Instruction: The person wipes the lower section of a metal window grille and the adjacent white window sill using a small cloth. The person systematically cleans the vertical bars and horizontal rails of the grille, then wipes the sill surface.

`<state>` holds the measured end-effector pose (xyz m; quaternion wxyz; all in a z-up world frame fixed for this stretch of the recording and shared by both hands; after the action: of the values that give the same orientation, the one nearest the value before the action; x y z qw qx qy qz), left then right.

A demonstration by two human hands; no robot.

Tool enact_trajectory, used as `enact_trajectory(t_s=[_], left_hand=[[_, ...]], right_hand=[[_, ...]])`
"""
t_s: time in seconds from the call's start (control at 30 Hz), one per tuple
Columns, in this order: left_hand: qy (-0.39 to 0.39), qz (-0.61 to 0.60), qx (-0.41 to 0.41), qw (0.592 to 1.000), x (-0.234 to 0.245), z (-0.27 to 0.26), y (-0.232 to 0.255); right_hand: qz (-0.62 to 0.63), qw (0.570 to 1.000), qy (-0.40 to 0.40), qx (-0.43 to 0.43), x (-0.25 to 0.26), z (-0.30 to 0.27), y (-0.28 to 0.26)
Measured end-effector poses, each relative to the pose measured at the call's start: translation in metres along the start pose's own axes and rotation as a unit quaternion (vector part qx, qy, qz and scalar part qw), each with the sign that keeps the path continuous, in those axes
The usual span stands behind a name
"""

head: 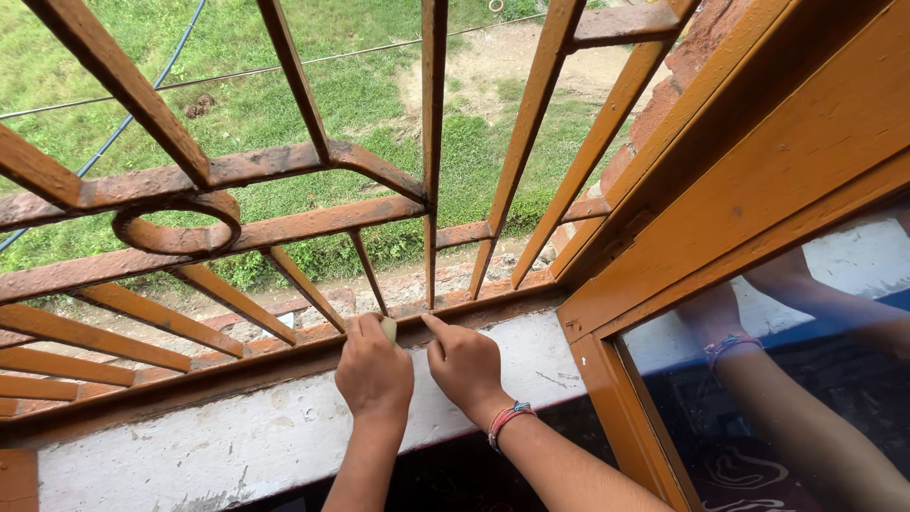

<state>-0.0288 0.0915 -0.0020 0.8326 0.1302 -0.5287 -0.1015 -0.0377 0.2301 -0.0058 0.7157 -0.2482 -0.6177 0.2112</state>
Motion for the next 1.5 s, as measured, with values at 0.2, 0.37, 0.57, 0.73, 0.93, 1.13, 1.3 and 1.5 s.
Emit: enact_trajectory(t_s=[0.2,0.37,0.57,0.73,0.93,1.13,1.3,1.5], left_hand=[[0.076,-0.05,-0.163,0.983,0.004,-0.005,0.04],[0.015,0.077,-0.197,0.977,-0.029,0.001,0.035],[0.025,0.059,-0.178,0.982,-0.024,-0.012,0.017],[0.063,0.005,-0.113,0.992,-0.028,-0.006,0.022],[0.073,-0.071,-0.078,0.992,-0.034,0.0,0.037],[-0.01,0.056,-0.213,0.975,-0.023,0.005,0.014],[0.067,0.013,-0.121,0.99,-0.034,-0.002,0.027],[0.02,0.011,-0.149,0.989,-0.042,0.002,0.031]], right_hand=[[0.082,0.989,0.067,-0.107,0.014,0.016,0.018],[0.089,0.983,0.071,-0.146,0.02,0.02,0.022],[0.08,0.98,0.029,-0.18,0.022,0.014,0.036],[0.052,0.985,0.039,-0.157,0.025,0.013,0.044],[0.011,0.993,0.015,-0.114,0.025,0.014,0.038],[-0.034,0.992,-0.041,-0.117,0.03,0.016,0.034],[-0.058,0.986,-0.093,-0.129,0.037,0.015,0.036],[-0.083,0.988,-0.087,-0.093,0.036,0.014,0.035]])
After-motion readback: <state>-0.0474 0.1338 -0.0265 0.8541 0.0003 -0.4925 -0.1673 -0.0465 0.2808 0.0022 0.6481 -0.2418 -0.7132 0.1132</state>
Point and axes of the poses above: each hand's wrist, its own z-axis towards the middle knuckle, its own x-axis out of the back of the hand, y = z × x, the point moved 4 cm from there along z, towards the middle knuckle, and after that the axes turned 14 degrees about -x, right-handed, at the moved point
